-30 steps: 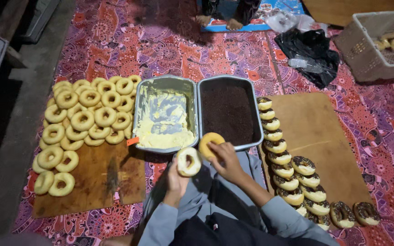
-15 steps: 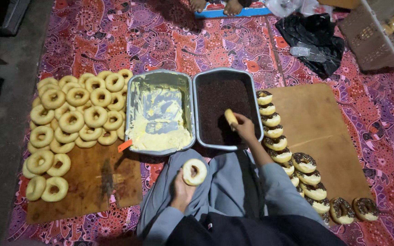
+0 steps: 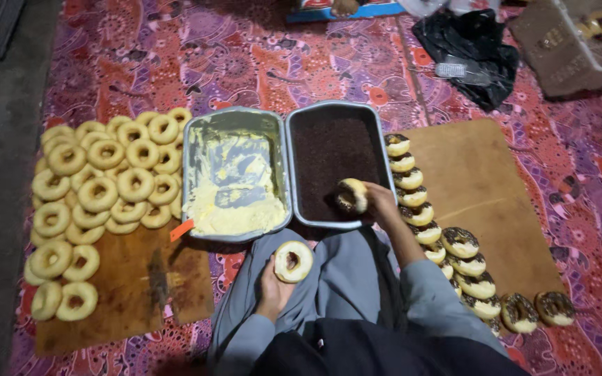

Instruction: The person sits on a mat and repeatedly picks up plain donuts, dips them into a tray of yellow cream, then into a tray of dark crumbs, and places them on a wooden board. The process is repeated for multiple donuts.

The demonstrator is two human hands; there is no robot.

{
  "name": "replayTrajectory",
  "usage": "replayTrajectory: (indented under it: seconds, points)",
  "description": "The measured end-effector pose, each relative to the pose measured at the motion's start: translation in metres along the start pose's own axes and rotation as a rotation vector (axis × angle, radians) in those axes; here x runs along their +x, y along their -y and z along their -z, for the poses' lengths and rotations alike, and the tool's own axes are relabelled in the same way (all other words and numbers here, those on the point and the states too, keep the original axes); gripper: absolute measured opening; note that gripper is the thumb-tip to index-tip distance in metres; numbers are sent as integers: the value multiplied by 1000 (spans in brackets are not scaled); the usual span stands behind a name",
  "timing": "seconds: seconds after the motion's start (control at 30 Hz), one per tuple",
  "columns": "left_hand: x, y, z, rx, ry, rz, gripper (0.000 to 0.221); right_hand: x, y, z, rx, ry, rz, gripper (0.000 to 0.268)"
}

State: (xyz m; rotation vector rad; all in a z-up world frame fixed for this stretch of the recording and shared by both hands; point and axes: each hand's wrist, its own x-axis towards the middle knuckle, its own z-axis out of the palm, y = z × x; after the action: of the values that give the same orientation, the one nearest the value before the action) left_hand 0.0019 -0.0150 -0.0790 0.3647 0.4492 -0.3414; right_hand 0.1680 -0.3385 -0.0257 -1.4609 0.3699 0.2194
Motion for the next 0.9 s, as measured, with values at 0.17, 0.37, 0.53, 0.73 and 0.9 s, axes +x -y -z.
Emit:
replayTrajectory:
  seconds: [0.17,0.37,0.53,0.73,0.9]
  points:
    - [5,-2,13,-23,10,4,58,-54,-29,108,643,63,-114,45]
    - [14,-6,27,58,-75,-24,54,-123,-31,222,656,-335,83,43]
    - [7,-9,16,64,-115,-8,55,-118,-19,255,476,-707,23,45]
    - [-3,-10,-4,77,-130,-15,56,-73,-20,242,453,-748,-33,57]
    - [-5,-10,-11,59,-115,-9,57,-60,-20,240,-57,-817,-207,44]
